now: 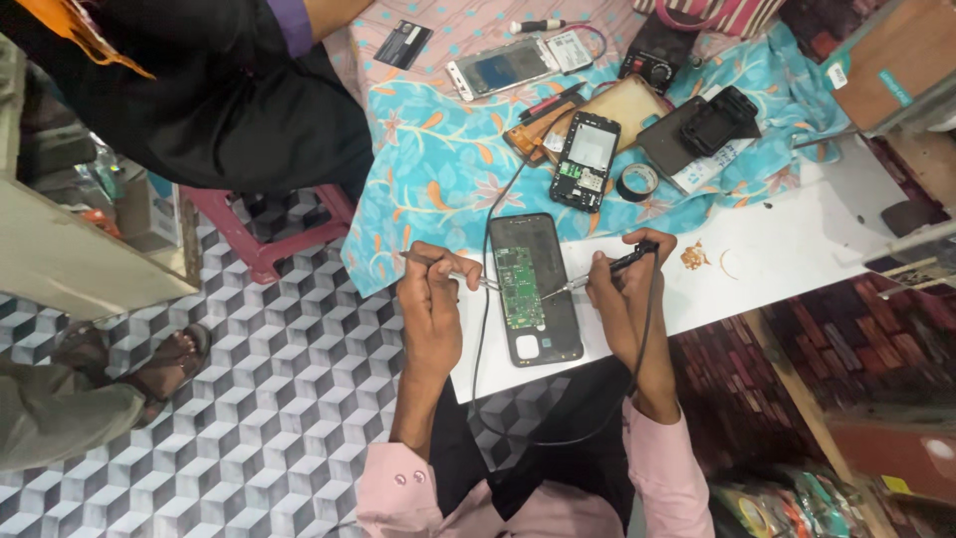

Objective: The person uses a soldering iron and a probe to work on the exposed circuit board of a disassembled smartphone. They repeatedly apply heat and make contact with various points on the board while the phone remains open on the work surface.

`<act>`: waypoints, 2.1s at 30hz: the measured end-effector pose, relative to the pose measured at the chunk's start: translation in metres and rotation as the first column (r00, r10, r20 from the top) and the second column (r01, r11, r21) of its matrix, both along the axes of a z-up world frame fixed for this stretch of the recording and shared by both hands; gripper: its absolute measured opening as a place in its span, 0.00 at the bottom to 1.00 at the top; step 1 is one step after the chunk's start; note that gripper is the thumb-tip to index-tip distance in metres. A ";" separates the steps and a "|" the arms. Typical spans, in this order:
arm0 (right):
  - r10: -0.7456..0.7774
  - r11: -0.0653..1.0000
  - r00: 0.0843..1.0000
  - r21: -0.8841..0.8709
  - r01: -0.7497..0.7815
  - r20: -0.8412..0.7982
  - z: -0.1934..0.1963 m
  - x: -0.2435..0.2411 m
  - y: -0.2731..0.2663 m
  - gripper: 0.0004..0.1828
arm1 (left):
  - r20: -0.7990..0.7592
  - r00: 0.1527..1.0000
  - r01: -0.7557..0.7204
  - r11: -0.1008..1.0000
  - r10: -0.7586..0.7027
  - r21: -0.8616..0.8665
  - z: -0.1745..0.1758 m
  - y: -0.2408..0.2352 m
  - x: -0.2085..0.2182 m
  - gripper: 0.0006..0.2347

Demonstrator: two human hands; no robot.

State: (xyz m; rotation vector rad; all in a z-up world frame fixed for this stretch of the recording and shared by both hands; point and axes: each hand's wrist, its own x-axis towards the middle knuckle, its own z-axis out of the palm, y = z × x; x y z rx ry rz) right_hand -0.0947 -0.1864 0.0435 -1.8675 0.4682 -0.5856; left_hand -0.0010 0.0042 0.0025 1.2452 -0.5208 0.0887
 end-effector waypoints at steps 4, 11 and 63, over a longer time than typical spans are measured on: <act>0.070 0.978 0.997 -0.197 -0.071 -0.011 0.002 -0.001 -0.003 0.11 | 0.010 1.000 -0.005 1.000 0.005 -0.001 0.001 -0.001 -0.001 0.11; 0.070 0.984 0.997 -0.163 -0.071 -0.011 0.004 0.000 -0.003 0.12 | -0.013 1.000 0.001 1.000 -0.001 -0.017 0.010 0.000 -0.002 0.10; -0.073 0.997 0.995 -0.011 0.073 -0.074 0.007 0.004 0.011 0.16 | -0.038 0.999 -0.021 1.000 0.021 0.002 -0.003 0.000 0.001 0.12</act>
